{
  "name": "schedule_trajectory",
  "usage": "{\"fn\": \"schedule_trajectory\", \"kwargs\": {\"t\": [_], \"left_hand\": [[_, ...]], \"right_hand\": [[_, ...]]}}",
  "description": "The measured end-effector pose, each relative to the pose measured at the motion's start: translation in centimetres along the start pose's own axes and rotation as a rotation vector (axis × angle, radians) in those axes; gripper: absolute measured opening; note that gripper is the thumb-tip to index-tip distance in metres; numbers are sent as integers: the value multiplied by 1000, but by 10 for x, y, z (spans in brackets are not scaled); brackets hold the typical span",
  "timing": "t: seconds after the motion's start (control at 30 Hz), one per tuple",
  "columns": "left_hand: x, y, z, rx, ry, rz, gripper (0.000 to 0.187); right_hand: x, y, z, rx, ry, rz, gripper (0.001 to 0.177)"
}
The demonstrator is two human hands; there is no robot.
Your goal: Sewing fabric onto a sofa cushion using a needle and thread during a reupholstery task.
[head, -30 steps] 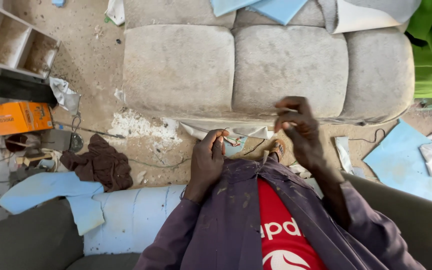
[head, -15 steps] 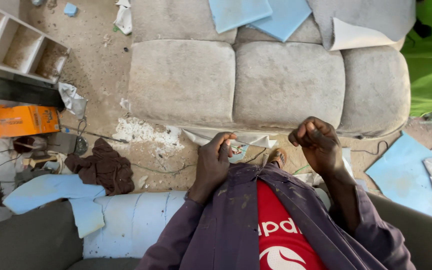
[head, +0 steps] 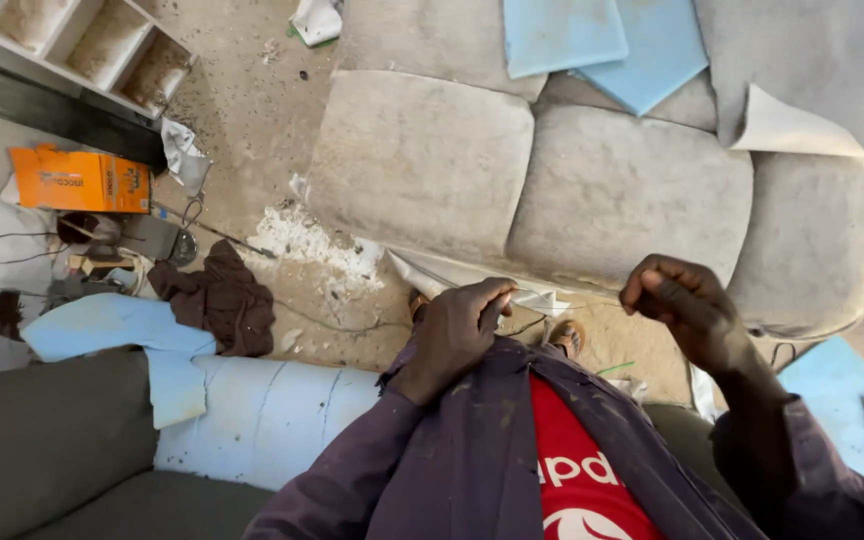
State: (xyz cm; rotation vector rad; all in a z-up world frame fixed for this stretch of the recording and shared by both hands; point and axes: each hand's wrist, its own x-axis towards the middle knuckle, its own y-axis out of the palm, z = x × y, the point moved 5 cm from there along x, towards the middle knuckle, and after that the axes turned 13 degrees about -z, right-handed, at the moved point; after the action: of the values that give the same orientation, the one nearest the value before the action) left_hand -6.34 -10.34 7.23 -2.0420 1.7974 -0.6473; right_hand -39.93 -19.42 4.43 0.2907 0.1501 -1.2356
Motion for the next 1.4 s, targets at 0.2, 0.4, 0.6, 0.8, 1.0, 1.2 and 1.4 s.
{"fn": "schedule_trajectory", "kwargs": {"t": [0.2,0.4,0.6,0.8,1.0,1.2,1.4], "left_hand": [[16,-20,-10,156,38,-158,15],[21,-6,-8,267,207,-157,12],[29,-14,-27,335,336,-167,7],[27,-20,-37,313,394,-173,10],[23,-9,-32,343,448,-189,11],[19,-2,-26,352,413,-154,13],[15,7,12,-288,-200,-178,22]], "right_hand": [[-43,102,35,-85,-152,76,42],[-42,148,5,-28,49,249,36],[-34,153,-1,0,143,268,37],[-34,149,-5,-51,159,258,37],[-35,144,-16,-82,137,268,35],[-34,148,-6,-67,143,257,35],[-33,153,-3,-59,121,282,36]]}}
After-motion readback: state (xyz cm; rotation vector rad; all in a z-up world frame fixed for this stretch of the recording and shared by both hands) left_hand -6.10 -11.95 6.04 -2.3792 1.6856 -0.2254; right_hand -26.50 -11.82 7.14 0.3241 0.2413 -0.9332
